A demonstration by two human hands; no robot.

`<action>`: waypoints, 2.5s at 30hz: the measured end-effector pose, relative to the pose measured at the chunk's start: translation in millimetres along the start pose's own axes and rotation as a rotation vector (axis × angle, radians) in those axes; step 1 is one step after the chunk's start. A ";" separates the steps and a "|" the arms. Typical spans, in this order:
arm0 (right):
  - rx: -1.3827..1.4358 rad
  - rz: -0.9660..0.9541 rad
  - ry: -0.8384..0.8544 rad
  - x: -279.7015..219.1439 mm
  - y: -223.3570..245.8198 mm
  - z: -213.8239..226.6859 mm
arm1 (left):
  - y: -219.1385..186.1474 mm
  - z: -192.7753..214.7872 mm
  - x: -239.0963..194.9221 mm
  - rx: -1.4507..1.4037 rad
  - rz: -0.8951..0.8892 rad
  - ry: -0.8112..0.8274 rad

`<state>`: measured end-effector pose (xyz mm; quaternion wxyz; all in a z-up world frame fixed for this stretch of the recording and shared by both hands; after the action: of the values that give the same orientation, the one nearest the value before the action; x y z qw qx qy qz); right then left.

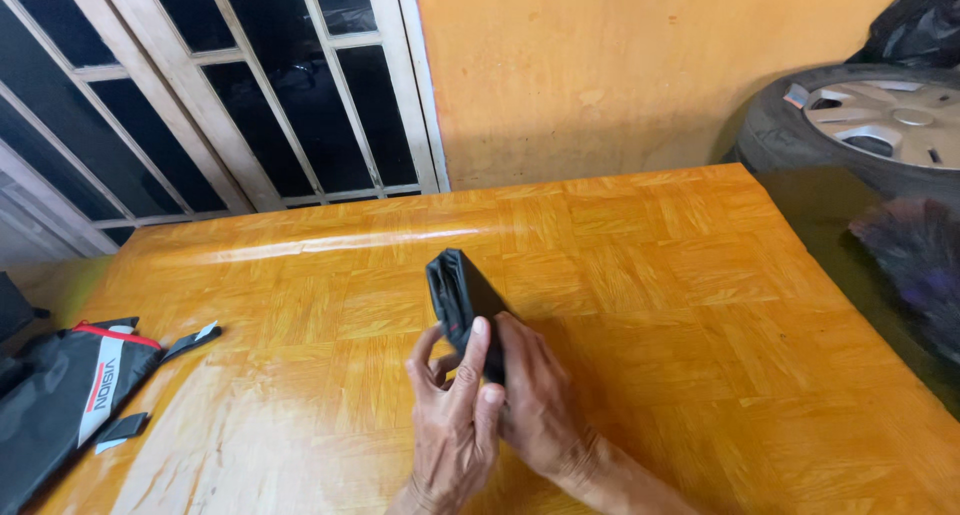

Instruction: The person folds a long black fabric item with red accents on a wooden table. They smooth the fabric, fold it lengthwise multiple times, then fold it into a compact rectangular bundle and place it on the table.

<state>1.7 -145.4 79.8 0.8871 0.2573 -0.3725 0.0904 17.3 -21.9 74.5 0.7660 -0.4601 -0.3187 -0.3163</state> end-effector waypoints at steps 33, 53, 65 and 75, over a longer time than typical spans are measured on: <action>0.542 -0.371 -0.269 -8.8 -76.2 -2.2 | 54.8 1.2 -8.6 -0.523 0.552 -0.190; 0.063 -0.938 0.445 4.7 -109.3 -35.3 | 89.3 -31.1 -14.5 -0.106 1.065 0.250; 0.400 -0.208 -0.209 9.3 -96.7 7.8 | 56.9 -1.0 -2.8 -0.155 0.449 -0.006; 0.416 -0.143 -0.242 -4.2 -132.0 4.4 | 26.4 10.4 4.9 -0.216 -0.189 0.081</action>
<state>42.5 -260.0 28.0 0.7682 0.4688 -0.4302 0.0708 38.6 -3.4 69.0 0.6912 -0.4946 -0.2933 -0.4376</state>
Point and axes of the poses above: each hand's wrist, its own x-axis towards the middle knuckle, its own z-axis out of the back of the hand, y = z × x, the point moved 7 cm from there along x, towards the middle knuckle, and after that the axes turned 2 degrees about -z, right-handed, at the moved point
